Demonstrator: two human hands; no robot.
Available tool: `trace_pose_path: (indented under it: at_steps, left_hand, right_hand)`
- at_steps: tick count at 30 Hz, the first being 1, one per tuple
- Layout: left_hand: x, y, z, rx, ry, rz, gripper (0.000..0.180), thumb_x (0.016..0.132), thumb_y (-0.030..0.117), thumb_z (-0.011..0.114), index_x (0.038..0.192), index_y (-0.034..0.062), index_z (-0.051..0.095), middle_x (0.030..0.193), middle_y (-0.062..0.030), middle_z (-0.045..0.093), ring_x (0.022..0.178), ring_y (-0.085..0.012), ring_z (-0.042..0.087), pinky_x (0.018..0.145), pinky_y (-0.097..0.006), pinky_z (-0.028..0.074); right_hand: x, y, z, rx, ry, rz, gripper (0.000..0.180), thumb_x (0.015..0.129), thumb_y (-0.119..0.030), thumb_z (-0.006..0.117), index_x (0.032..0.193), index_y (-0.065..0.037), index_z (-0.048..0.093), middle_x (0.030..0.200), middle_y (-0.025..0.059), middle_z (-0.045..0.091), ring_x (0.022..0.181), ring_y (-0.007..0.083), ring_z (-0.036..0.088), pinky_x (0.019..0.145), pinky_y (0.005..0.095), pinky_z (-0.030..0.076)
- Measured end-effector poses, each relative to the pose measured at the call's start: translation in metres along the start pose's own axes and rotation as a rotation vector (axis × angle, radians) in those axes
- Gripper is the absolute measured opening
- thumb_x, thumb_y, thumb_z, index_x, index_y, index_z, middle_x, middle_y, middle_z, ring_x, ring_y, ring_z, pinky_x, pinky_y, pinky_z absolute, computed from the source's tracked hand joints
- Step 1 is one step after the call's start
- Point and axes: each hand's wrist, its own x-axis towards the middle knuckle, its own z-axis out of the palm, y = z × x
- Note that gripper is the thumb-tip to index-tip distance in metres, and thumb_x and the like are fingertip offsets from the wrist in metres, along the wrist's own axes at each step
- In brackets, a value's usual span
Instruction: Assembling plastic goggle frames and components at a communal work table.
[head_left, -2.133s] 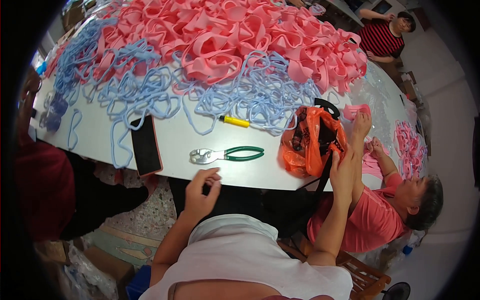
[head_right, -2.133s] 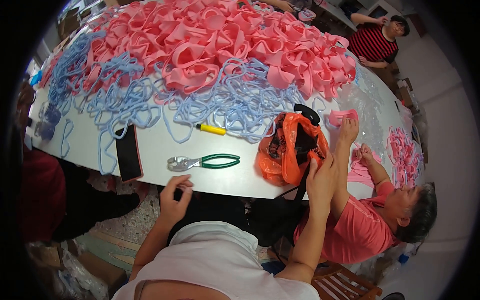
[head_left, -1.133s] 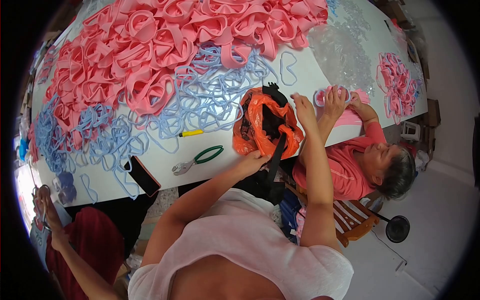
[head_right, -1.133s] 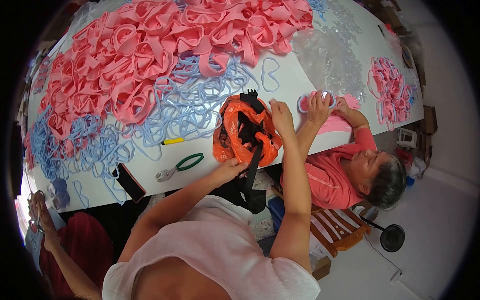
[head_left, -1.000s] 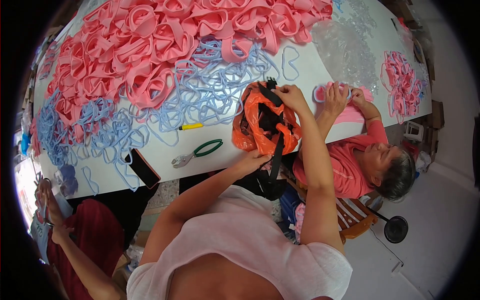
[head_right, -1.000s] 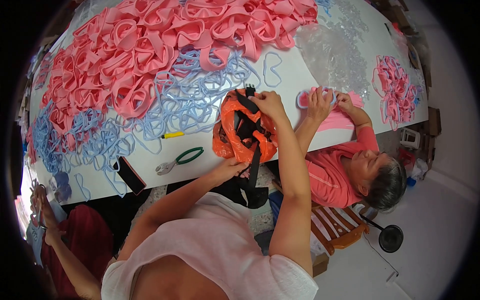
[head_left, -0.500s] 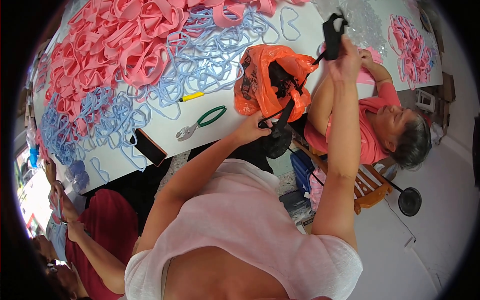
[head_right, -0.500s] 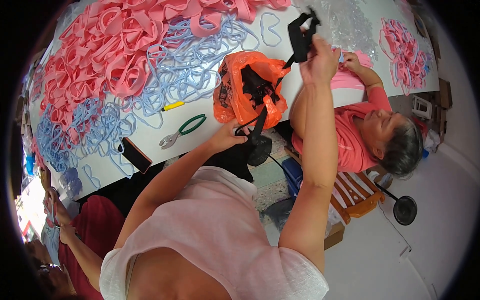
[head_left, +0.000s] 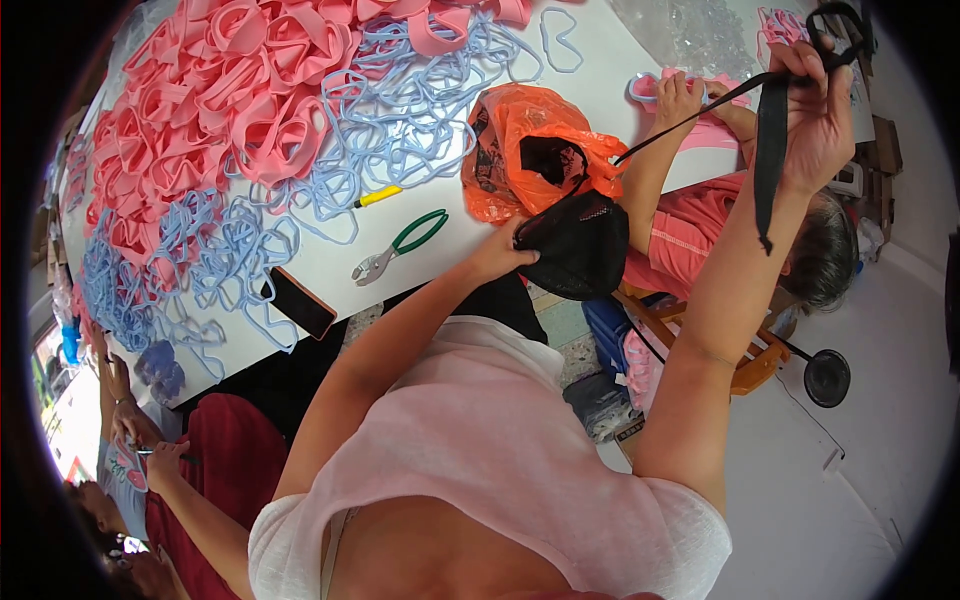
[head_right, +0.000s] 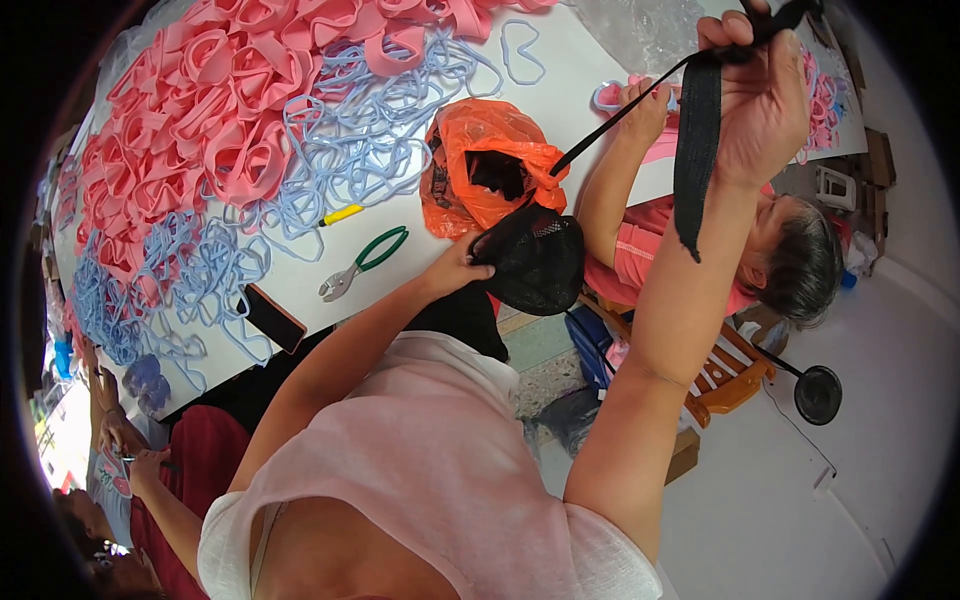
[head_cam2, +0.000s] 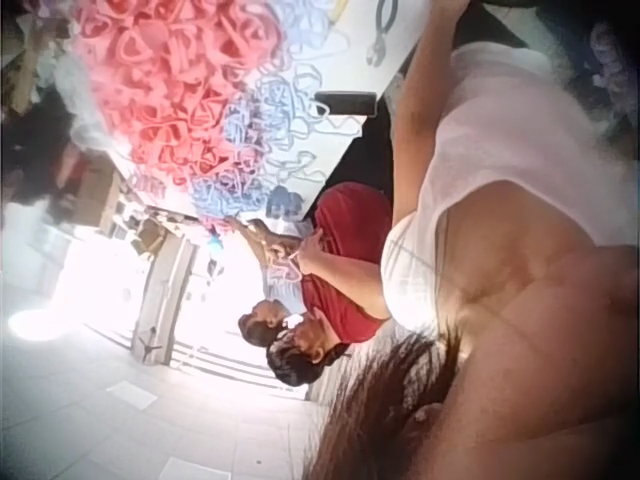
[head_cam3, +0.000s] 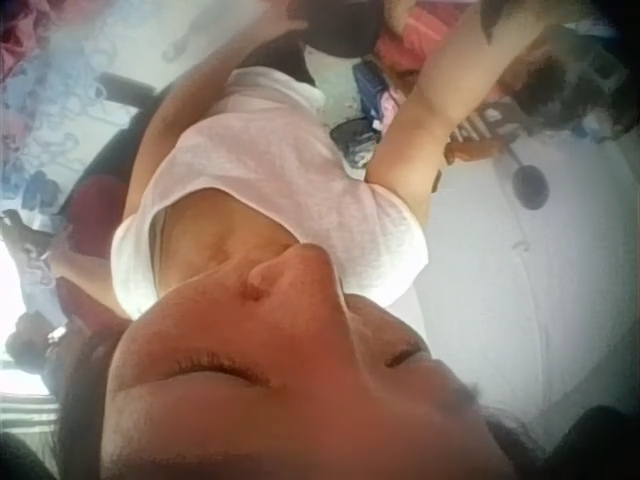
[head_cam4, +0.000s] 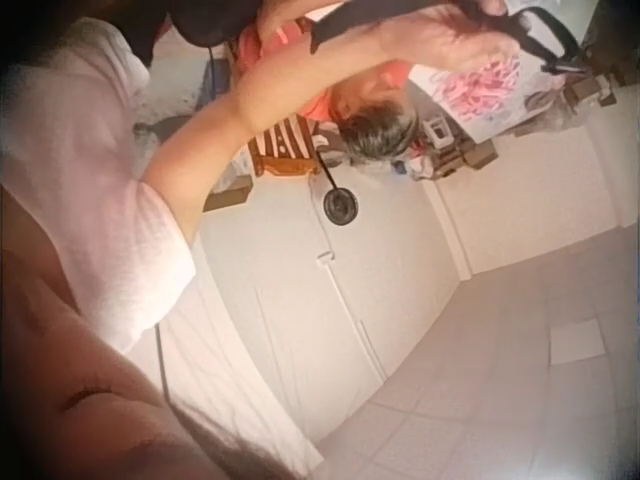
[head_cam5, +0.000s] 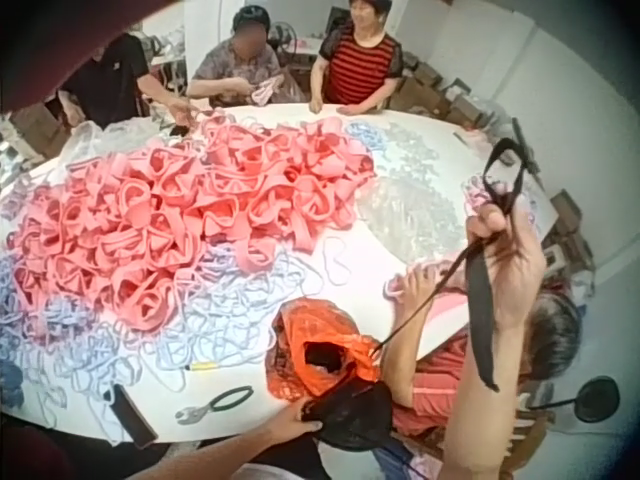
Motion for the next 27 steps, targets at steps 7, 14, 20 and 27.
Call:
trace_pose_path:
  at_steps: [7, 14, 20, 27]
  left_hand:
    - [-0.007, -0.056, -0.002, 0.899, -0.214, -0.025, 0.047, 0.079, 0.026, 0.072, 0.112, -0.0043, 0.057, 0.11, -0.0253, 0.062, 0.108, -0.0369, 0.06, 0.094, -0.042, 0.046]
    - [-0.055, -0.013, -0.02, 0.778, -0.159, -0.082, 0.045, 0.089, 0.037, 0.063, 0.113, 0.0008, 0.051, 0.099, -0.0256, 0.064, 0.096, -0.0419, 0.062, 0.085, -0.047, 0.047]
    - [-0.128, 0.131, 0.004, 0.7, -0.002, 0.196, 0.036, 0.088, 0.032, 0.068, 0.104, 0.0023, 0.055, 0.083, -0.0197, 0.066, 0.075, -0.0385, 0.065, 0.066, -0.044, 0.049]
    - [-0.161, 0.23, 0.02, 0.489, -0.114, 0.916, 0.027, 0.085, 0.024, 0.073, 0.096, 0.0041, 0.059, 0.071, -0.0081, 0.058, 0.054, -0.0255, 0.057, 0.048, -0.035, 0.045]
  right_hand:
    - [0.038, -0.014, 0.019, -0.037, -0.046, -0.061, 0.026, 0.1, -0.01, 0.043, 0.113, 0.013, 0.045, 0.088, 0.0169, 0.053, 0.088, 0.0237, 0.049, 0.089, 0.0382, 0.04]
    - [0.079, -0.047, 0.001, 0.0, -0.035, -0.159, 0.016, 0.097, -0.006, 0.044, 0.097, 0.01, 0.04, 0.087, 0.0171, 0.046, 0.087, 0.0248, 0.046, 0.086, 0.0396, 0.04]
    - [0.074, -0.051, 0.024, -0.281, 0.054, -0.14, 0.019, 0.098, -0.006, 0.043, 0.101, 0.013, 0.045, 0.09, 0.0183, 0.047, 0.091, 0.0242, 0.045, 0.091, 0.0387, 0.038]
    - [0.035, -0.039, 0.086, -0.648, -0.242, -0.041, 0.022, 0.101, -0.014, 0.052, 0.114, 0.001, 0.062, 0.097, 0.0081, 0.066, 0.064, 0.0071, 0.053, 0.056, 0.0188, 0.042]
